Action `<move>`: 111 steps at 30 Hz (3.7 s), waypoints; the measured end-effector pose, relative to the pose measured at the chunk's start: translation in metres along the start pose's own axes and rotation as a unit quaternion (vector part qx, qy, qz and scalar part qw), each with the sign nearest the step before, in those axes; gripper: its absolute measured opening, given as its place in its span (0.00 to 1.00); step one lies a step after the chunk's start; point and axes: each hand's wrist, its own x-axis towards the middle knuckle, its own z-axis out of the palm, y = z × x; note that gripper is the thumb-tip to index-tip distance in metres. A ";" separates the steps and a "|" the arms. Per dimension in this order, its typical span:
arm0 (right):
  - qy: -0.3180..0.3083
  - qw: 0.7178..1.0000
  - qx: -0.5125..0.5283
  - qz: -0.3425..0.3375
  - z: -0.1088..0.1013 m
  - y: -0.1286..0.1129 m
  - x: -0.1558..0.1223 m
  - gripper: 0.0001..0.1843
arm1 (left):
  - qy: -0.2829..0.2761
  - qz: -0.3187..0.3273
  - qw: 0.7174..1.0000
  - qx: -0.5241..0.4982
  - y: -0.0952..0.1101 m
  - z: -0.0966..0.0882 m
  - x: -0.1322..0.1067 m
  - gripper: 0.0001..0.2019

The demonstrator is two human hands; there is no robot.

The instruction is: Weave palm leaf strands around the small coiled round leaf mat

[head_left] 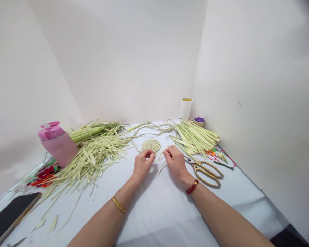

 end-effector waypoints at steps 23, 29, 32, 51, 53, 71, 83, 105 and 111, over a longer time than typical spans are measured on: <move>-0.217 0.966 0.140 0.024 0.009 -0.019 -0.016 0.14 | -0.043 -0.267 0.826 -0.495 0.002 -0.005 0.006 0.07; -0.154 0.981 0.119 0.015 0.007 -0.022 -0.016 0.16 | -0.070 -0.252 0.851 -0.454 0.008 -0.008 0.005 0.09; -0.100 0.985 0.136 0.045 0.003 -0.025 -0.011 0.14 | -0.097 -0.229 0.875 -0.416 0.011 -0.008 0.003 0.13; -0.064 0.957 0.233 0.162 -0.008 -0.029 0.012 0.10 | -0.098 -0.232 0.863 -0.439 0.006 -0.003 0.000 0.15; -0.102 0.952 0.245 0.153 -0.002 -0.034 0.007 0.08 | -0.084 -0.216 0.877 -0.421 0.006 -0.002 0.000 0.15; -0.291 0.919 0.169 0.206 -0.026 -0.037 0.018 0.08 | -0.042 0.164 0.974 0.149 0.011 -0.006 -0.009 0.09; -0.396 0.836 0.275 0.261 -0.046 -0.036 0.032 0.03 | -0.133 0.128 0.982 0.029 0.014 -0.007 -0.010 0.07; -0.131 0.975 -0.125 -0.132 -0.009 -0.041 0.081 0.09 | -0.158 -0.196 0.900 -0.355 0.022 -0.019 0.002 0.09; -0.040 0.990 0.117 0.066 0.006 -0.038 0.040 0.10 | -0.044 -0.278 0.814 -0.508 0.014 -0.022 0.007 0.13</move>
